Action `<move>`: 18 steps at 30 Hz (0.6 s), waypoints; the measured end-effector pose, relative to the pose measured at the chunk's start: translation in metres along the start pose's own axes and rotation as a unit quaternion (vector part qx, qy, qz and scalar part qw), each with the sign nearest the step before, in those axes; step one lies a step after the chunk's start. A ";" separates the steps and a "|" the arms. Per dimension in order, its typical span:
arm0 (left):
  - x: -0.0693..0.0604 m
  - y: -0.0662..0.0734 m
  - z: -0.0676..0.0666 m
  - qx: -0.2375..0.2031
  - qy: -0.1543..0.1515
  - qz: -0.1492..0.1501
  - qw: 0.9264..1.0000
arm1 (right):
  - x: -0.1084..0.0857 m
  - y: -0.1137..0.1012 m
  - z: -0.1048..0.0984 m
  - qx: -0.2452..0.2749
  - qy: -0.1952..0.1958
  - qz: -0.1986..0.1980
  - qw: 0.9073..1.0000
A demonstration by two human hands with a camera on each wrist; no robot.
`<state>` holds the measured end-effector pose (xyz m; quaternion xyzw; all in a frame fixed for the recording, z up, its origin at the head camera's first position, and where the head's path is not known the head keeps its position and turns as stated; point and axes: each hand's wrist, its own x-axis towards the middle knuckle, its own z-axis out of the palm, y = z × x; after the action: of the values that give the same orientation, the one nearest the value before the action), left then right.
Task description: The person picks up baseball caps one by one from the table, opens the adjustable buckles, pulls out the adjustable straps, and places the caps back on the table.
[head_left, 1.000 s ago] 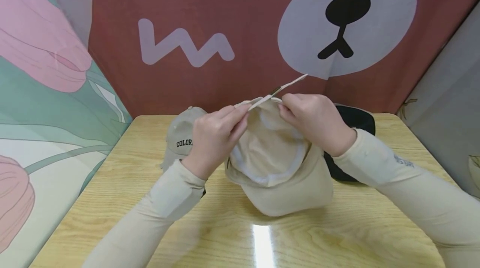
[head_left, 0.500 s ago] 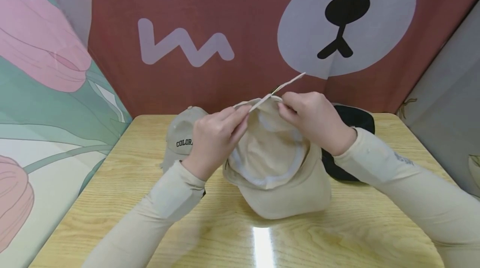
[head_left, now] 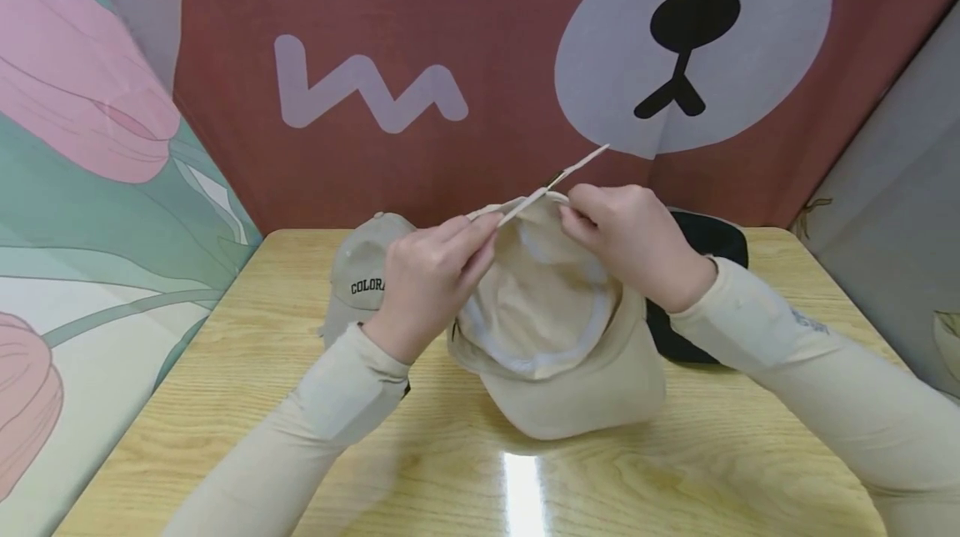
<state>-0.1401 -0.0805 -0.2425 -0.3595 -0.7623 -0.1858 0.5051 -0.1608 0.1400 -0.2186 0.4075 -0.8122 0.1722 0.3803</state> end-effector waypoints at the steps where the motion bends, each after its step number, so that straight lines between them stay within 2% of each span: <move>1: 0.000 0.000 0.000 0.001 0.001 0.001 1.000 | 0.000 0.000 0.000 0.002 -0.001 0.004 1.000; 7: -0.001 0.000 0.000 0.000 0.001 0.002 1.000 | 0.000 -0.001 -0.002 -0.007 -0.001 0.004 1.000; 15: 0.001 0.001 -0.003 -0.015 -0.016 -0.024 0.999 | -0.001 0.001 0.002 -0.053 0.016 -0.047 0.997; 18: 0.002 0.002 -0.003 -0.009 -0.019 -0.024 0.999 | -0.001 0.000 0.003 -0.051 0.018 -0.050 0.997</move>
<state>-0.1372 -0.0808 -0.2398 -0.3490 -0.7787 -0.1974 0.4826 -0.1617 0.1387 -0.2209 0.4249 -0.7915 0.1186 0.4231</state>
